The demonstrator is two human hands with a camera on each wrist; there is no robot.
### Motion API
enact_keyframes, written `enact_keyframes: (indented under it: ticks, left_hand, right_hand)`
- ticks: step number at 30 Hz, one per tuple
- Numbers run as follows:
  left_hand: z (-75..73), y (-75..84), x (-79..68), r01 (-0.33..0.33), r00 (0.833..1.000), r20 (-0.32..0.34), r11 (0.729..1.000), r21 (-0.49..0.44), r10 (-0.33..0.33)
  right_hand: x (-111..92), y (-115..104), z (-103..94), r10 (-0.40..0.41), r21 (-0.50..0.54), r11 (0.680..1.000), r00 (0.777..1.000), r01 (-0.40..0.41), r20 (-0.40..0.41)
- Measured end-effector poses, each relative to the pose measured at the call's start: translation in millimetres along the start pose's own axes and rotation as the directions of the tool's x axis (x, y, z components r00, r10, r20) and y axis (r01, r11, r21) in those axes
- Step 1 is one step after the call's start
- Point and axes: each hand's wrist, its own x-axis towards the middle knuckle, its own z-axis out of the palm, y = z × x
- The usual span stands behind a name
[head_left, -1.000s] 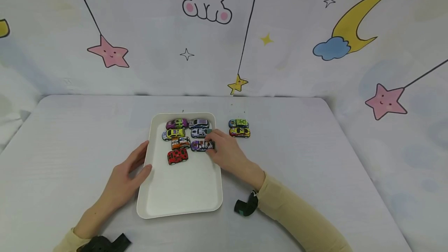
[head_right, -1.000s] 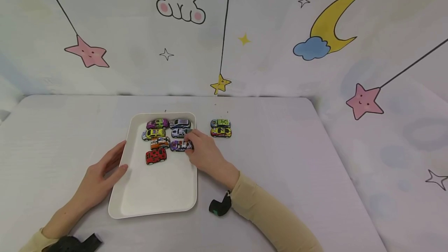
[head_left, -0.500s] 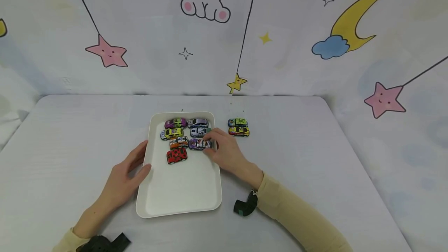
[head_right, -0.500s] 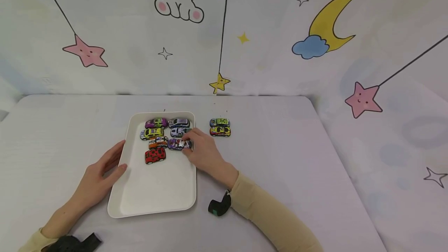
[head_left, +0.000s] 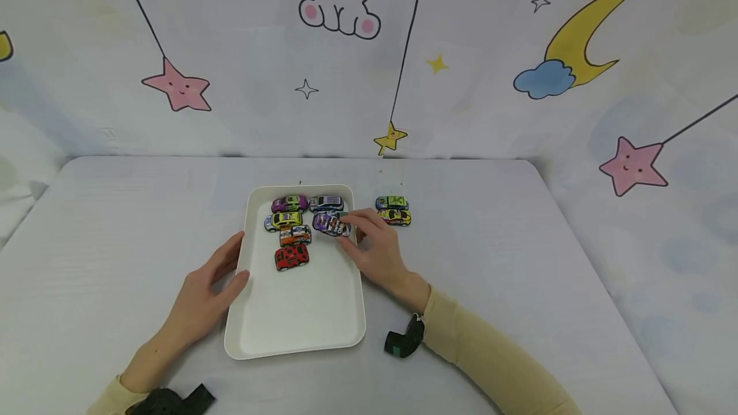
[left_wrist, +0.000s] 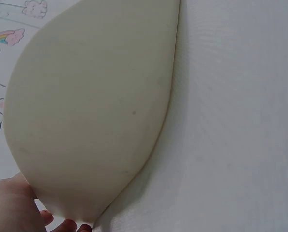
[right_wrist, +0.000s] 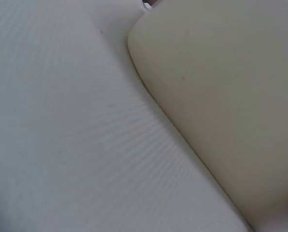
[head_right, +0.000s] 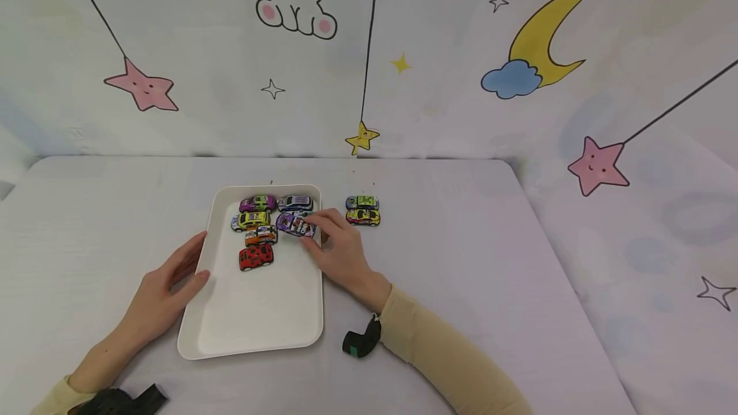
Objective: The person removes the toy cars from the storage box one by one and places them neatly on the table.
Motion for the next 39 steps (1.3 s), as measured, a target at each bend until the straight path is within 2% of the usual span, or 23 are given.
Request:
enact_keyframes:
  ticks: [8, 11, 26, 39]
  left_hand:
    - [-0.4, -1.2, -0.5, 0.000, 1.000, 0.004, 1.000, -0.016, 0.000]
    - [1.7, -1.7, 0.1, 0.000, 1.000, 0.009, 1.000, -0.015, 0.000]
    - [0.5, -1.3, -0.8, 0.014, 1.000, 0.005, 1.000, 0.006, -0.014]
    - [1.0, -1.9, -0.6, 0.008, 1.000, 0.004, 1.000, 0.003, -0.008]
  right_hand:
    - [-3.1, 0.2, -1.3, -0.096, -0.033, 0.995, 0.993, 0.094, -0.063]
    - [-6.1, 0.3, -5.0, -0.104, -0.042, 0.994, 0.991, 0.101, -0.081]
    - [-18.1, 16.4, -36.3, -0.005, -0.069, 0.998, 0.997, 0.000, -0.078]
    - [-31.9, 28.7, -73.9, 0.052, -0.147, 0.988, 0.999, -0.052, -0.002]
